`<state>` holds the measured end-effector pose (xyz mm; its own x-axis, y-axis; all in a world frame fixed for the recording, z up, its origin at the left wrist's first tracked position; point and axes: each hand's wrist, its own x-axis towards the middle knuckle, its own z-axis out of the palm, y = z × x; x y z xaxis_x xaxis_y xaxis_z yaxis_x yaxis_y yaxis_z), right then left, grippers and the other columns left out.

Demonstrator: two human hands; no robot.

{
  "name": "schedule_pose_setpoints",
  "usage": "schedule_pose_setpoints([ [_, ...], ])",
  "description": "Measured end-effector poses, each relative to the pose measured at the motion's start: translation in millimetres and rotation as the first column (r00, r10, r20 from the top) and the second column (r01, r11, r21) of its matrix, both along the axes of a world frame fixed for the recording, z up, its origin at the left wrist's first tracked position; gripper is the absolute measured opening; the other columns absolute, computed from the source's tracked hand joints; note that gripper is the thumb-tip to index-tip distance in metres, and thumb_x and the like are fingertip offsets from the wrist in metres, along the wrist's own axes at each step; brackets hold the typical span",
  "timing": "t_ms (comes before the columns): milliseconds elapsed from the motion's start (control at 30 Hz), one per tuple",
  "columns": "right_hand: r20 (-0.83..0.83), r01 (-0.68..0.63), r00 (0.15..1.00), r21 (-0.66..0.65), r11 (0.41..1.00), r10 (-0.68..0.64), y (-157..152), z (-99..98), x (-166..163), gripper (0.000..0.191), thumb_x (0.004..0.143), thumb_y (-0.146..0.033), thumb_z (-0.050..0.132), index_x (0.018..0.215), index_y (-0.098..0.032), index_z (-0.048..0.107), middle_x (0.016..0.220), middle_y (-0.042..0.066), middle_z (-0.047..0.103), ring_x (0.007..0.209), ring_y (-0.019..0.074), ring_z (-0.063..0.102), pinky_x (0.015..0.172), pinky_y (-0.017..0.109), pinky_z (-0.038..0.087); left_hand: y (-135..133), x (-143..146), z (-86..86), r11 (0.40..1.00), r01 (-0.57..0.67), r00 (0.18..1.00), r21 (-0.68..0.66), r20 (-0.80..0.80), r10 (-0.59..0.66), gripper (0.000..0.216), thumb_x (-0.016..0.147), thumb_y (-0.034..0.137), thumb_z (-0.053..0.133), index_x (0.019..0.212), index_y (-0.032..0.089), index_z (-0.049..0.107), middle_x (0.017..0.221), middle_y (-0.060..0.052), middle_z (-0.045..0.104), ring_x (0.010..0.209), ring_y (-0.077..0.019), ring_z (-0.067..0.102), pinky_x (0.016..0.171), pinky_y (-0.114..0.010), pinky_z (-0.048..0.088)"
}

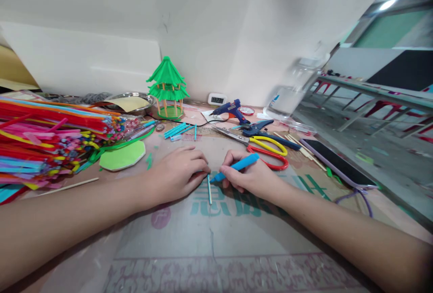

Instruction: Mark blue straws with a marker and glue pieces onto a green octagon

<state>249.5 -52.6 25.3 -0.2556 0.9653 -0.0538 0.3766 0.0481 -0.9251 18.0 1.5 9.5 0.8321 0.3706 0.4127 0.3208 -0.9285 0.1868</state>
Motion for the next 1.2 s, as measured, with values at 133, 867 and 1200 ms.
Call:
schedule_pose_setpoints([
  [133, -0.036, 0.02, 0.999, 0.021, 1.0, -0.019, 0.5, -1.8, 0.0, 0.025, 0.087, -0.04, 0.072, 0.083, -0.022, 0.055, 0.064, -0.002, 0.072, 0.04, 0.0076, 0.047, 0.04, 0.019, 0.035, -0.2, 0.2, 0.3, 1.0, -0.006, 1.0, 0.007, -0.004, 0.006, 0.02, 0.104, 0.019, 0.053, 0.1, 0.019, 0.073, 0.1, -0.006, 0.073, 0.097, -0.0215, 0.068, 0.098, -0.041, 0.053],
  [867, -0.017, 0.005, 1.0, 0.043, 0.999, -0.005, -0.2, -2.4, -1.4, 0.026, 0.088, -0.044, 0.069, 0.085, -0.022, 0.056, 0.066, -0.002, 0.072, 0.041, 0.0069, 0.047, 0.04, 0.019, 0.036, 1.6, 0.2, -1.0, 1.0, 0.015, 1.0, 0.013, 0.009, -0.016, 0.021, 0.105, 0.02, 0.052, 0.1, 0.018, 0.072, 0.1, -0.006, 0.072, 0.096, -0.0219, 0.066, 0.087, -0.036, 0.051],
  [1200, 0.005, -0.072, 0.997, 0.038, 0.997, 0.072, -5.3, 2.4, -2.6, 0.022, 0.087, -0.035, 0.07, 0.078, -0.022, 0.056, 0.062, -0.001, 0.071, 0.041, 0.0065, 0.047, 0.039, 0.018, 0.037, 3.2, 0.5, -2.5, 1.0, 0.022, 1.0, 0.018, 0.008, -0.022, 0.021, 0.103, 0.019, 0.054, 0.102, 0.015, 0.074, 0.101, -0.008, 0.072, 0.096, -0.0238, 0.066, 0.087, -0.037, 0.051],
])
